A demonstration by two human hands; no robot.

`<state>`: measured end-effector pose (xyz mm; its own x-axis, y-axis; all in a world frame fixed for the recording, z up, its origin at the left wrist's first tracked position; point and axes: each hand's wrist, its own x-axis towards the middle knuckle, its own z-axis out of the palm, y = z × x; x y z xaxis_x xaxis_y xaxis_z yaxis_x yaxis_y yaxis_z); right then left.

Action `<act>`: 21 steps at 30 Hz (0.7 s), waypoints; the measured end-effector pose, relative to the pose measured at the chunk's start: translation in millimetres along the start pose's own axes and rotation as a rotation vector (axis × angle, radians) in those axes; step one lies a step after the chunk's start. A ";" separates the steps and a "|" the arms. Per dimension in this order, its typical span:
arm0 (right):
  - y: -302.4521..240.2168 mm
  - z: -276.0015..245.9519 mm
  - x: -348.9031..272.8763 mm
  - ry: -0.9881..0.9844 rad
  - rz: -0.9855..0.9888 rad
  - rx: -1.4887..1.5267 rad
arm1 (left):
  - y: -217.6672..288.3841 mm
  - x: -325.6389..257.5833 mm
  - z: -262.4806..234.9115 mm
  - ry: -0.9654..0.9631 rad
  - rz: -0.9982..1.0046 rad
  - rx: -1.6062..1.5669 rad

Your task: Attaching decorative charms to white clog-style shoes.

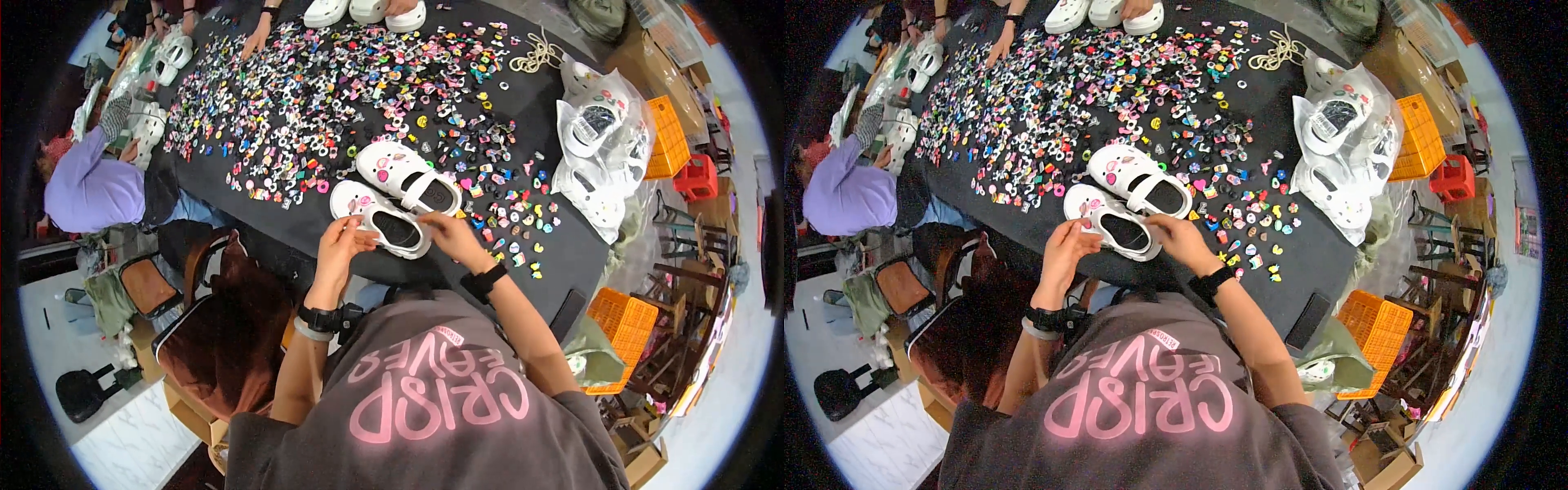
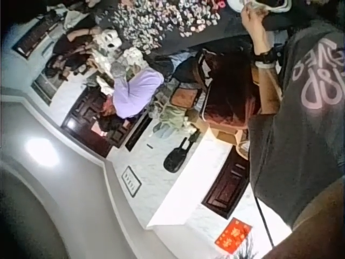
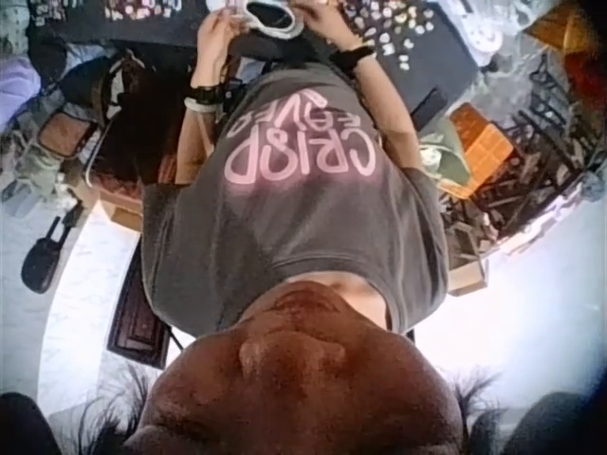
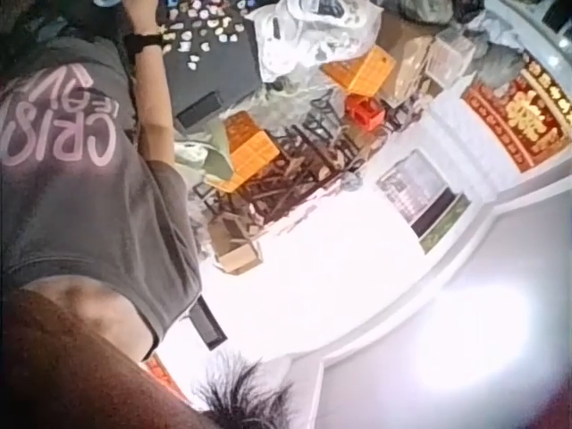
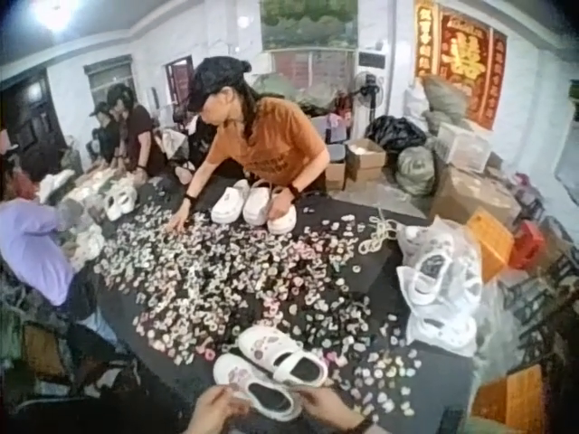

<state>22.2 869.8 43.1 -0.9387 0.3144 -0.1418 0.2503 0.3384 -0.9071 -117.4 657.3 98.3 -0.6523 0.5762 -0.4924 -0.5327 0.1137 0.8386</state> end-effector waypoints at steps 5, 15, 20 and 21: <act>-4.9 4.7 -5.4 0.014 0.036 -0.088 | -0.2 6.5 11.3 0.056 0.089 -0.064; -17.0 17.9 2.0 0.116 0.142 -0.030 | -41.0 18.8 10.7 -0.237 0.034 0.533; -2.4 20.1 3.3 0.065 0.131 0.102 | -50.9 44.2 14.0 -0.235 0.182 0.799; -2.8 20.8 3.6 0.066 0.137 0.121 | -52.9 47.3 10.9 -0.230 0.235 0.891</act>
<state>13.2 851.5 36.9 -0.8790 0.4092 -0.2447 0.3409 0.1807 -0.9226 -114.1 687.4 33.1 -0.5175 0.7973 -0.3107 0.2680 0.4958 0.8261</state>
